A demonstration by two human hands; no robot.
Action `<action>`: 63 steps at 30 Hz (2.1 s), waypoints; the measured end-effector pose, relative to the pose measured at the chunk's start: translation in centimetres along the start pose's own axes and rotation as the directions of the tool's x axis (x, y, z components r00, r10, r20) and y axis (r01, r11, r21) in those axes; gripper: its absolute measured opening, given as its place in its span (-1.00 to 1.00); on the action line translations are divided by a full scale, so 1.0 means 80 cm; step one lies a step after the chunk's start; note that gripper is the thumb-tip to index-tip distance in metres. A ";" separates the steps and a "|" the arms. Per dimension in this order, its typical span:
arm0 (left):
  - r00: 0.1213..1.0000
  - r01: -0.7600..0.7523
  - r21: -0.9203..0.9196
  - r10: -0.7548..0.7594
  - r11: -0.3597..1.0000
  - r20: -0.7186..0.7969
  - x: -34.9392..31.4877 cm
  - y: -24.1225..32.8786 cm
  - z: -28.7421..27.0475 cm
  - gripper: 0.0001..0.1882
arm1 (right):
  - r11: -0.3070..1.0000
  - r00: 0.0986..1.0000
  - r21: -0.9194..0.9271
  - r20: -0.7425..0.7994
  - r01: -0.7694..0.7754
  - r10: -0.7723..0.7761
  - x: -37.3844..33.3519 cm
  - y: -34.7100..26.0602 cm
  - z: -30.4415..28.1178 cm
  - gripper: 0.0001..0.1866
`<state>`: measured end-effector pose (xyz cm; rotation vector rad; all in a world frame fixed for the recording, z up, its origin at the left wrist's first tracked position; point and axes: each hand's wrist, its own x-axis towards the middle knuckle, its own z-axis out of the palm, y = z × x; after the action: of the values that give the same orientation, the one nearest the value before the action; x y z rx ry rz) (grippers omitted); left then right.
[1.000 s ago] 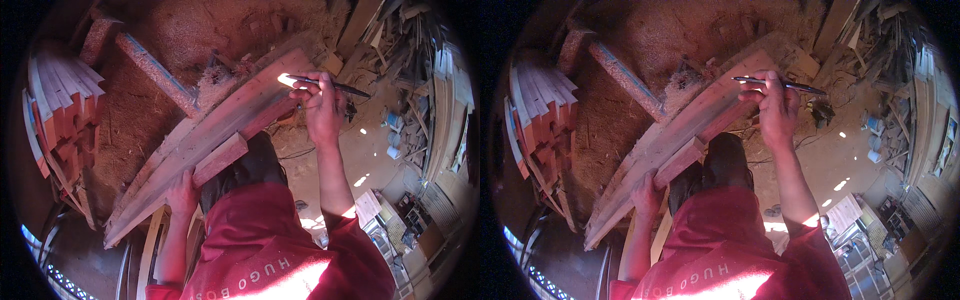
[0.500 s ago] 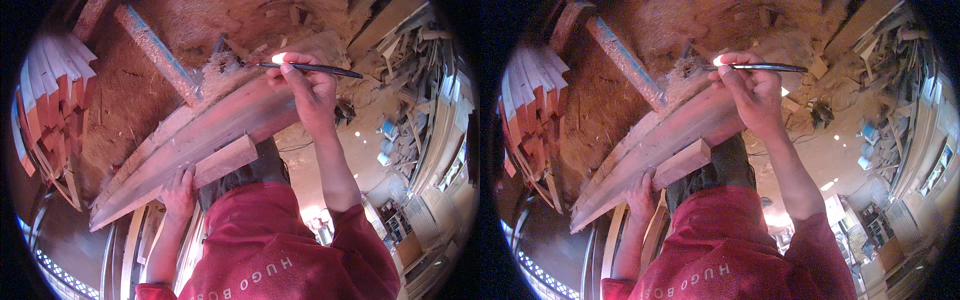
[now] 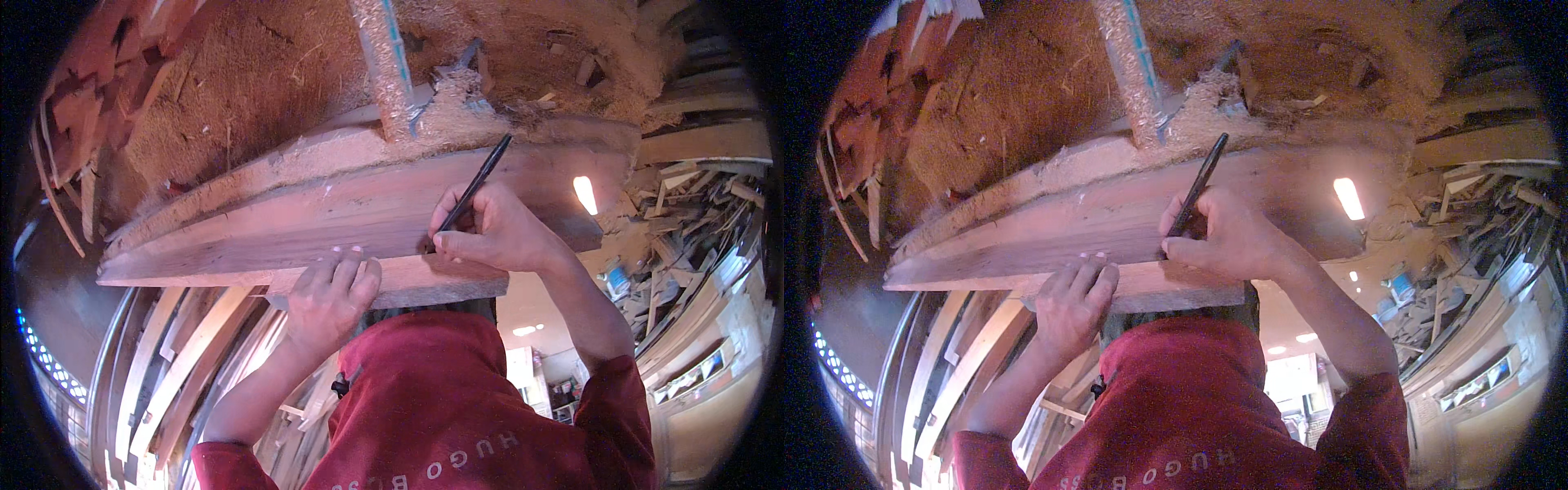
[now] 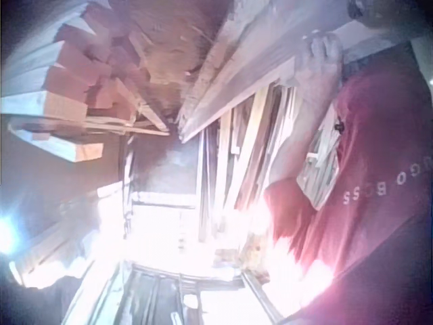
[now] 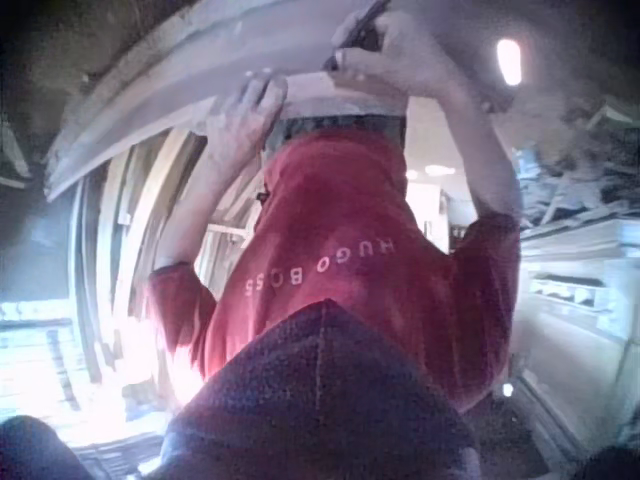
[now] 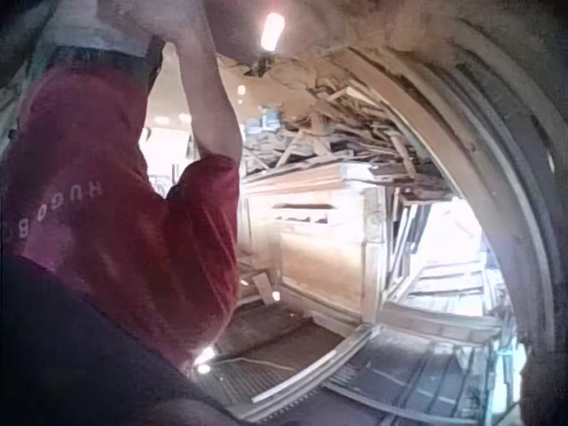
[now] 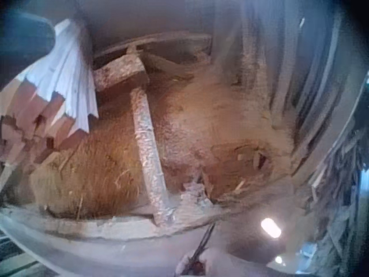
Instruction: The person marks a piece of wood with a pencil and a square, then uses a hammer and a chisel to carve out a section of a larger wooden beam.
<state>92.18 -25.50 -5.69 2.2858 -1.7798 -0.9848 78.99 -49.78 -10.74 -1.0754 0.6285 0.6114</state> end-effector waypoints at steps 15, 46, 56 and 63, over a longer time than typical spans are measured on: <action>0.998 -0.032 0.056 0.035 0.998 -0.052 0.000 -0.010 0.008 -0.76 | 0.990 0.995 -0.116 -0.060 -0.083 0.077 0.012 -0.007 0.010 -0.95; 0.998 -0.033 0.072 0.037 0.997 -0.053 0.001 -0.010 0.008 -0.77 | 0.976 0.992 -0.187 -0.072 -0.113 0.101 0.009 -0.012 0.014 -0.94; 0.997 -0.025 0.062 0.029 0.998 -0.070 0.000 -0.010 0.010 -0.77 | 0.981 0.990 -0.191 -0.140 -0.045 0.018 0.009 -0.003 0.017 -0.91; 0.999 -0.029 0.056 0.032 0.998 -0.043 0.003 -0.009 0.005 -0.71 | 0.956 0.997 -0.292 -0.082 -0.013 -0.012 0.008 -0.012 0.012 -0.94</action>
<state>92.64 -25.33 -6.40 2.2861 -1.8410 -0.8841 80.30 -49.16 -10.28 -1.3839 0.6222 0.6773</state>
